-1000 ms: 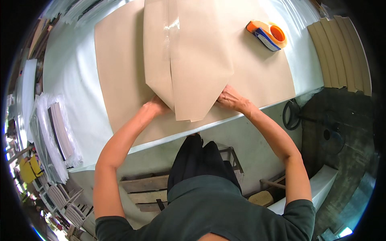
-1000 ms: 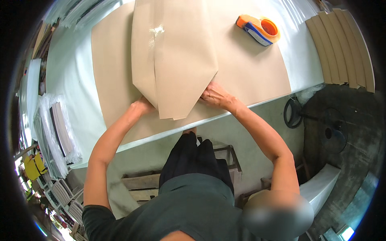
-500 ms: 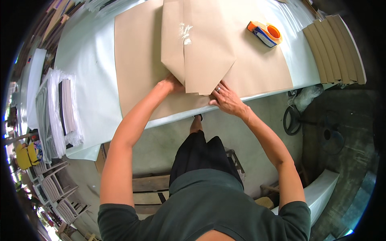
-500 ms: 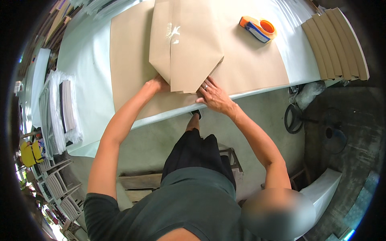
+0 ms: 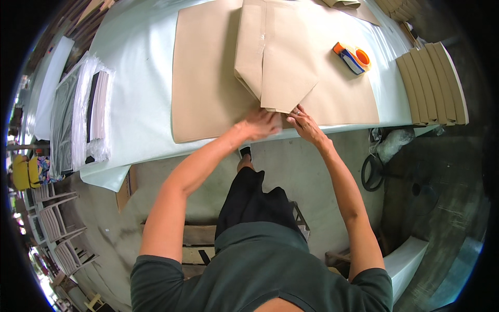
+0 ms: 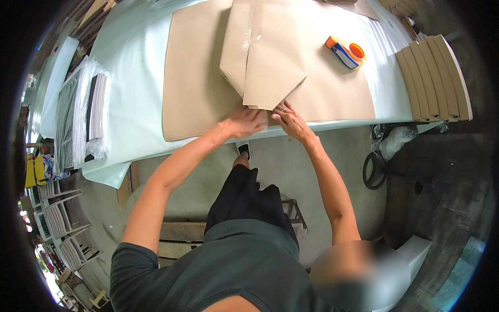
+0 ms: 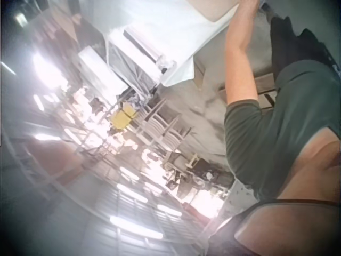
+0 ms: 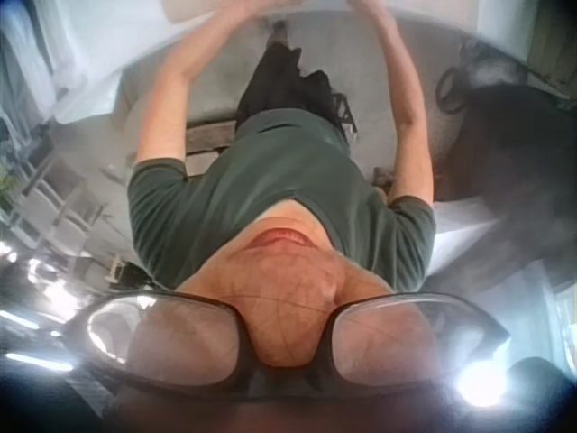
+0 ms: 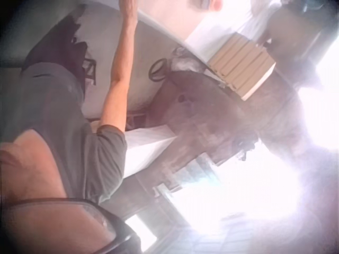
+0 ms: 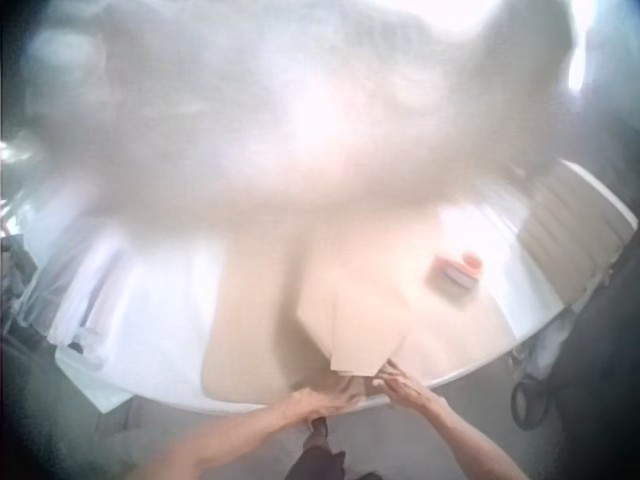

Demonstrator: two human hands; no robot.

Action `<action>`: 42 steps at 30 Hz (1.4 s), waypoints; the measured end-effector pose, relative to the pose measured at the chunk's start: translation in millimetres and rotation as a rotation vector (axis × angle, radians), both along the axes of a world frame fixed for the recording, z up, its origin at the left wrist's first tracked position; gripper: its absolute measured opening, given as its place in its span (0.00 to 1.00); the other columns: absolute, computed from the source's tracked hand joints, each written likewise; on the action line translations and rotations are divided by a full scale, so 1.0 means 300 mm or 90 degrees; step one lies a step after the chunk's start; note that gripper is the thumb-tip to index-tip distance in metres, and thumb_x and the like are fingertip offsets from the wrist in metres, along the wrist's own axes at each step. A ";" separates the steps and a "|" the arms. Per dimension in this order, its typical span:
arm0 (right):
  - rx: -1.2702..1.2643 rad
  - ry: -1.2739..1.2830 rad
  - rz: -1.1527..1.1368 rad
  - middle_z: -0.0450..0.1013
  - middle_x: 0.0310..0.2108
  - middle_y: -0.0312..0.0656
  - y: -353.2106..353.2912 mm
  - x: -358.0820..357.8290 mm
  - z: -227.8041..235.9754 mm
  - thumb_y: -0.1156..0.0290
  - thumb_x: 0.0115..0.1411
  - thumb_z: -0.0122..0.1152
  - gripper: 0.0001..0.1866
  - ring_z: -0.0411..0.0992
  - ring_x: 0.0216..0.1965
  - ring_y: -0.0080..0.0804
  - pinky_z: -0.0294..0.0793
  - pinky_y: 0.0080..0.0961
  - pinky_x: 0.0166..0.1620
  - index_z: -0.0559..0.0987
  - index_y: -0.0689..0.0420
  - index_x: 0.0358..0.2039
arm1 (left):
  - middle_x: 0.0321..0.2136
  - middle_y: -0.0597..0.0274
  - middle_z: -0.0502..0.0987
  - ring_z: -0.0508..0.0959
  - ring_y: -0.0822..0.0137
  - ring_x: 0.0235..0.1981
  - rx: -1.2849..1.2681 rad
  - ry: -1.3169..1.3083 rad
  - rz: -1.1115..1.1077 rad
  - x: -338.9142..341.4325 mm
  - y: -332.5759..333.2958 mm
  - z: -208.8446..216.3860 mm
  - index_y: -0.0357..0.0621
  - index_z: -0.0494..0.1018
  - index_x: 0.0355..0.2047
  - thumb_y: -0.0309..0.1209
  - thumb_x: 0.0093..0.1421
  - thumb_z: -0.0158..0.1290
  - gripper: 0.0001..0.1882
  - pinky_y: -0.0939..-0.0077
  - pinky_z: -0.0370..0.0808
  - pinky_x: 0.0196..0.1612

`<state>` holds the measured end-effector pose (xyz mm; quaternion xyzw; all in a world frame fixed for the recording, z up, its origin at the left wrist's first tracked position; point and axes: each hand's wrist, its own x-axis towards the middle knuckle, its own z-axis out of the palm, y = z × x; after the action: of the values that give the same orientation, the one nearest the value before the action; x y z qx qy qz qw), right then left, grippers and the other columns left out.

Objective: The person wraps black rectangular items in brown paper, secures the paper with tape from a dispenser, and stacks the wrapped packages.

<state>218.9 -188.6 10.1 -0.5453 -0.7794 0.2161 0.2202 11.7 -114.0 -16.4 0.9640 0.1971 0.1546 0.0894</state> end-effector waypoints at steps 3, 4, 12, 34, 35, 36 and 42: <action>-0.004 0.009 -0.022 0.69 0.52 0.48 -0.001 0.006 0.014 0.65 0.64 0.48 0.17 0.61 0.58 0.45 0.46 0.44 0.67 0.74 0.62 0.48 | 0.41 0.46 0.76 0.75 0.50 0.46 -0.031 -0.176 -0.102 -0.036 0.005 0.064 0.40 0.70 0.46 0.47 0.63 0.41 0.23 0.56 0.70 0.51; 0.008 0.015 -0.019 0.69 0.50 0.48 -0.001 0.006 0.015 0.66 0.64 0.49 0.16 0.62 0.57 0.45 0.47 0.44 0.67 0.75 0.63 0.45 | 0.40 0.46 0.76 0.77 0.51 0.41 -0.149 0.129 -0.075 -0.072 0.072 0.085 0.40 0.72 0.43 0.44 0.63 0.41 0.20 0.58 0.76 0.43; -0.107 0.005 -0.031 0.72 0.45 0.44 -0.003 -0.028 0.054 0.70 0.61 0.54 0.10 0.64 0.54 0.42 0.48 0.43 0.67 0.76 0.61 0.40 | 0.37 0.59 0.79 0.79 0.54 0.36 -0.020 -0.075 0.023 -0.220 0.342 0.085 0.45 0.78 0.38 0.40 0.63 0.44 0.16 0.59 0.73 0.48; 0.196 -0.319 -0.090 0.50 0.66 0.42 0.399 0.124 0.153 0.38 0.56 0.46 0.43 0.48 0.67 0.36 0.45 0.39 0.68 0.56 0.55 0.64 | 0.65 0.69 0.55 0.55 0.62 0.65 0.162 0.068 0.007 0.141 0.480 0.225 0.57 0.56 0.64 0.49 0.65 0.39 0.29 0.51 0.56 0.63; 0.210 -0.323 -0.081 0.53 0.65 0.44 0.395 0.125 0.157 0.37 0.56 0.47 0.43 0.49 0.66 0.37 0.46 0.40 0.67 0.59 0.57 0.62 | 0.64 0.69 0.56 0.56 0.61 0.65 0.169 0.065 0.004 0.137 0.469 0.224 0.58 0.56 0.64 0.48 0.64 0.40 0.29 0.51 0.57 0.62; 0.205 -0.318 -0.076 0.52 0.65 0.44 0.398 0.125 0.162 0.36 0.54 0.48 0.44 0.49 0.66 0.37 0.46 0.41 0.67 0.59 0.56 0.62 | 0.64 0.69 0.56 0.56 0.61 0.65 0.169 0.066 0.003 0.130 0.463 0.215 0.58 0.56 0.64 0.48 0.64 0.40 0.29 0.51 0.57 0.62; 0.215 -0.357 -0.113 0.52 0.65 0.42 0.402 0.108 0.149 0.37 0.53 0.50 0.45 0.49 0.66 0.36 0.45 0.47 0.67 0.58 0.54 0.63 | 0.63 0.70 0.58 0.59 0.62 0.63 0.258 0.021 0.045 0.130 0.441 0.199 0.59 0.57 0.64 0.48 0.60 0.47 0.32 0.54 0.62 0.60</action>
<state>251.4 -68.0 54.8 -0.6049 -0.7840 -0.0944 0.1027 50.5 18.2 43.2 0.9571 0.1971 0.1786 -0.1153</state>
